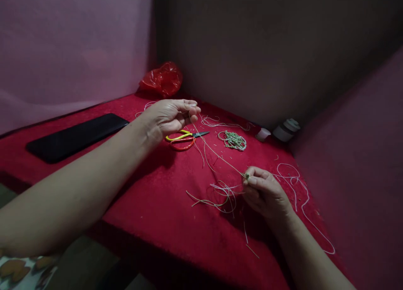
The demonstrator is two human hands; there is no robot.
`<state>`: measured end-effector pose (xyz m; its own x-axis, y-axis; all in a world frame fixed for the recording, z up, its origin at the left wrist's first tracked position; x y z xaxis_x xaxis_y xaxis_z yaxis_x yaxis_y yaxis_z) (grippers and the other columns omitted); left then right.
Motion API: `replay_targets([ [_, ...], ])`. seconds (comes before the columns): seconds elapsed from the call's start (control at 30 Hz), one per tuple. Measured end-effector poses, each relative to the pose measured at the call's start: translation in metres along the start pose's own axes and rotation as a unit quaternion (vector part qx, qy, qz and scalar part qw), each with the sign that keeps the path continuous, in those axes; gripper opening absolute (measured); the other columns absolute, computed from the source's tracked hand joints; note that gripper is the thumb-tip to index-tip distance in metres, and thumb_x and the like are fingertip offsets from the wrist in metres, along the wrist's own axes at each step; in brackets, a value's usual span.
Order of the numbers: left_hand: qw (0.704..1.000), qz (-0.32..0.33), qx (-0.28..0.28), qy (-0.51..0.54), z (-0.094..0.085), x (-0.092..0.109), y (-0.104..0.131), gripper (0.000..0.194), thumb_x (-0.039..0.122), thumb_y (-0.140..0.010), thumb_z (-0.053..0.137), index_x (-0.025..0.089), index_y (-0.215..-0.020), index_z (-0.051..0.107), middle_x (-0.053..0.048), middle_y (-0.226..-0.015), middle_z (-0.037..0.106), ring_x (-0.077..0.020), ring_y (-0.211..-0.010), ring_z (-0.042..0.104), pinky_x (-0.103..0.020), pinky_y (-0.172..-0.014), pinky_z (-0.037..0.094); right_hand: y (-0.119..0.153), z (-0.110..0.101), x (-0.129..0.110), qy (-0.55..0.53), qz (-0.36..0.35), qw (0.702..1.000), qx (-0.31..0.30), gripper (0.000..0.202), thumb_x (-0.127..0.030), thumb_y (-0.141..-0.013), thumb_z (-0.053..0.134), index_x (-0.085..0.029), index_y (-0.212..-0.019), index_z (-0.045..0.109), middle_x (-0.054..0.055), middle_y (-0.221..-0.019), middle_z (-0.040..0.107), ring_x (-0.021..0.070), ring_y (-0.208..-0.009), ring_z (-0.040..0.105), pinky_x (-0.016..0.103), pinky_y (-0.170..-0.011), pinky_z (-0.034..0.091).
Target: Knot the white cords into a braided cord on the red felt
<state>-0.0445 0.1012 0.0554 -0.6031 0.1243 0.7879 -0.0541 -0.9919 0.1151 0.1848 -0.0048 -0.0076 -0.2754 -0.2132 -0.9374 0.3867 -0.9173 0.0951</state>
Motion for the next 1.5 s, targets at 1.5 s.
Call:
replay_targets([
  [1.5,0.830,-0.145,-0.362,-0.399,0.049,-0.090,0.060,0.020,0.016,-0.066,0.067,0.012,-0.085,0.062,0.003,-0.054,0.057,-0.0023,-0.034,0.038,-0.016,-0.034,0.027,0.000,-0.001,0.004,0.018,0.020,0.999,-0.027,0.011,-0.025,-0.073,0.062,-0.017,-0.069,0.056,-0.009,-0.038,0.039,0.0013,-0.028,0.020,0.012,-0.025,0.020],
])
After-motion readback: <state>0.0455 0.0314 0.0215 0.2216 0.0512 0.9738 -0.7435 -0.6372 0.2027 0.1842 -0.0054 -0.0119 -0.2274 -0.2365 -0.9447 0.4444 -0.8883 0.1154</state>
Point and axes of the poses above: each hand's wrist, its own y-axis away from the middle knuckle, its own z-axis out of the palm, x = y × z, the point moved 5 cm from there along -y, towards the middle knuckle
